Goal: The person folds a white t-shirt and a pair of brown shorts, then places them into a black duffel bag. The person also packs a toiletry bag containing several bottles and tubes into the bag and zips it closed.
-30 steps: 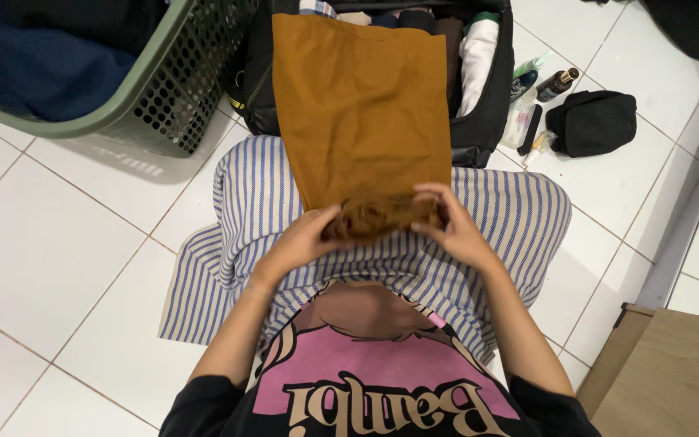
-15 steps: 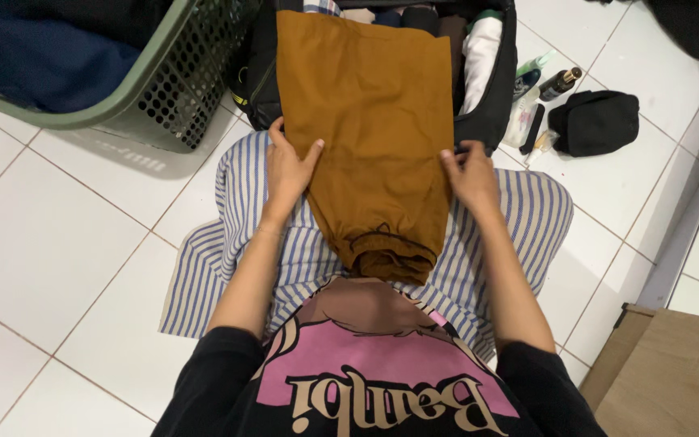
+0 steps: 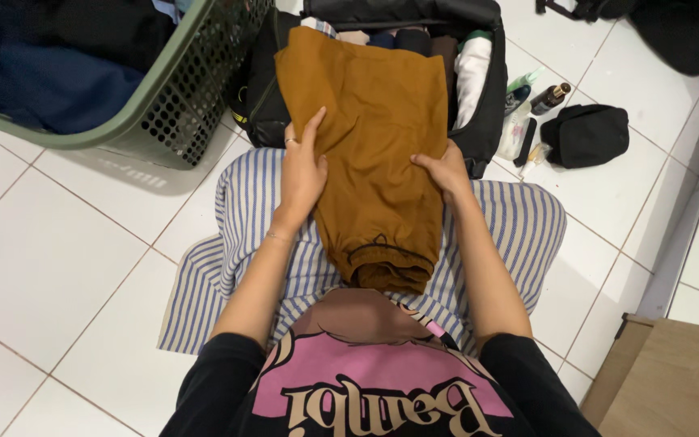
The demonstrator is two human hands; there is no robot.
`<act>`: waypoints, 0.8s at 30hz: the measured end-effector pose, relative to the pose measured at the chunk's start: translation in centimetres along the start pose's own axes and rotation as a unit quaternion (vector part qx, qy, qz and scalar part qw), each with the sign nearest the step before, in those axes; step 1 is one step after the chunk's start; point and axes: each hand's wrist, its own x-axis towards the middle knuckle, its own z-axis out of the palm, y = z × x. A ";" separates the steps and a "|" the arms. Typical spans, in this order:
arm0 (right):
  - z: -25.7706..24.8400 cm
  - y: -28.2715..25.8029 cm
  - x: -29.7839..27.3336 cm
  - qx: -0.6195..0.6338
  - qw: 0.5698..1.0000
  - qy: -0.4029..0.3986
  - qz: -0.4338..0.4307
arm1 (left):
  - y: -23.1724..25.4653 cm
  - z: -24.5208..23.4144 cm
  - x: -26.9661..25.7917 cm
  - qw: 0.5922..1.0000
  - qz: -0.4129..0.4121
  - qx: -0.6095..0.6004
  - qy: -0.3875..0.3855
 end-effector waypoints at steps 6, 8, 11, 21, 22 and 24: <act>3.1 -8.8 -2.8 0.227 0.953 -0.104 -0.172 | 4.7 0.5 2.8 0.992 0.067 -0.103 -0.022; 3.8 -12.2 -3.9 0.172 0.934 -0.127 -0.284 | 5.5 0.2 3.3 0.976 0.132 -0.165 -0.046; 2.9 -16.4 -6.4 0.007 0.867 -0.116 -0.484 | 5.9 -0.7 3.5 0.951 0.211 -0.211 -0.076; -2.0 -24.9 -8.5 -0.067 0.882 -0.380 -0.270 | 5.3 0.1 2.6 0.811 0.040 -0.546 -0.208; -2.3 -25.1 -8.2 -0.036 0.880 -0.383 -0.278 | 5.4 0.2 2.7 0.801 0.043 -0.562 -0.205; -2.7 -24.7 -7.5 -0.004 0.899 -0.306 -0.313 | 5.6 0.1 2.8 0.726 -0.015 -0.658 -0.197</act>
